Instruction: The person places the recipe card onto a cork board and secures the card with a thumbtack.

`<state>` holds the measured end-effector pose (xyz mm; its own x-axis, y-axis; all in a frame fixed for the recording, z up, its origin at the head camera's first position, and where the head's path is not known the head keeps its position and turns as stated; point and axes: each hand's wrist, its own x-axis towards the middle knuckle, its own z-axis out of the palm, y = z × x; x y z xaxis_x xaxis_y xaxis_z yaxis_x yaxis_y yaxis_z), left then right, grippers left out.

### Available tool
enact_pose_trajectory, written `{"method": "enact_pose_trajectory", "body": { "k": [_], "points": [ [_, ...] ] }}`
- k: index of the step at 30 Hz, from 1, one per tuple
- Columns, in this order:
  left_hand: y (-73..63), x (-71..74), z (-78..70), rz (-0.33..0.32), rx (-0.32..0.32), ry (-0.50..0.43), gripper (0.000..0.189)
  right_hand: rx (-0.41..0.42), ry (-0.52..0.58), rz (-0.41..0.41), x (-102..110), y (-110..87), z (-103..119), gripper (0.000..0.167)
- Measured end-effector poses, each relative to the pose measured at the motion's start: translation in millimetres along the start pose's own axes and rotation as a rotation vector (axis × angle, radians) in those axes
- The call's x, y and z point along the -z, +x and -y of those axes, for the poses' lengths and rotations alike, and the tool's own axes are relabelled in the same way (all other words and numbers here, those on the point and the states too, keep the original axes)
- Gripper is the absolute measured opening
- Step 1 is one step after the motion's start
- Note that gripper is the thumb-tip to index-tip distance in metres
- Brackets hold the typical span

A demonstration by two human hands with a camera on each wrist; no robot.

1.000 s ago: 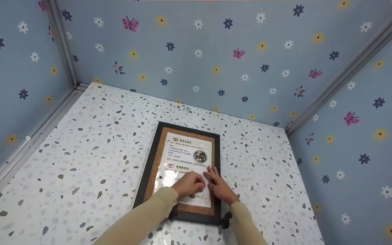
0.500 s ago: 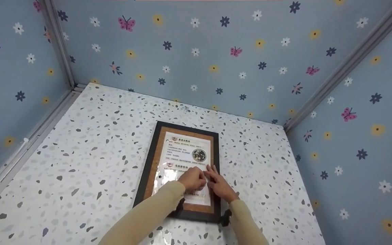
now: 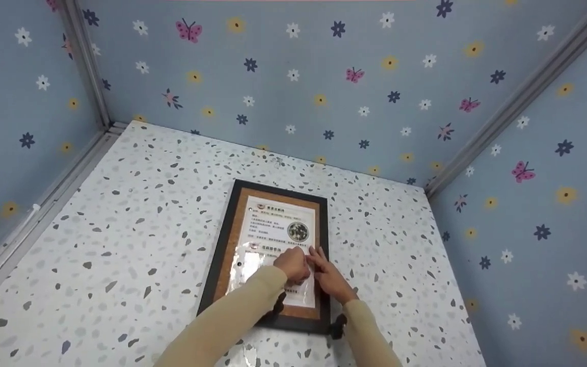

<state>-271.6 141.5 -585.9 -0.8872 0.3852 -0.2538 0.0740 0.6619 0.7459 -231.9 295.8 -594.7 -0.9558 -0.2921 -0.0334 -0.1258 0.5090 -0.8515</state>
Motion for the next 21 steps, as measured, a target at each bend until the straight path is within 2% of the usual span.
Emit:
{"method": "enact_pose_trajectory", "body": {
  "k": [6,11,15,21],
  "points": [
    [1.2,-6.8,-4.9,-0.018,0.033,0.068,0.008,-0.040,-0.039,0.012,1.9,1.0,-19.1,0.056],
    [1.9,-4.6,-4.3,-0.033,0.026,0.038,0.008,-0.021,-0.038,-0.001,2.3,3.2,-19.4,0.057],
    [-0.5,-4.9,1.2,-0.021,0.023,0.017,0.010,-0.016,-0.089,0.018,-2.3,1.6,-19.3,0.053],
    [0.6,-0.4,3.8,-0.041,-0.017,0.006,0.014,0.009,-0.100,0.001,-3.9,5.5,-17.7,0.049]
  ]
}}
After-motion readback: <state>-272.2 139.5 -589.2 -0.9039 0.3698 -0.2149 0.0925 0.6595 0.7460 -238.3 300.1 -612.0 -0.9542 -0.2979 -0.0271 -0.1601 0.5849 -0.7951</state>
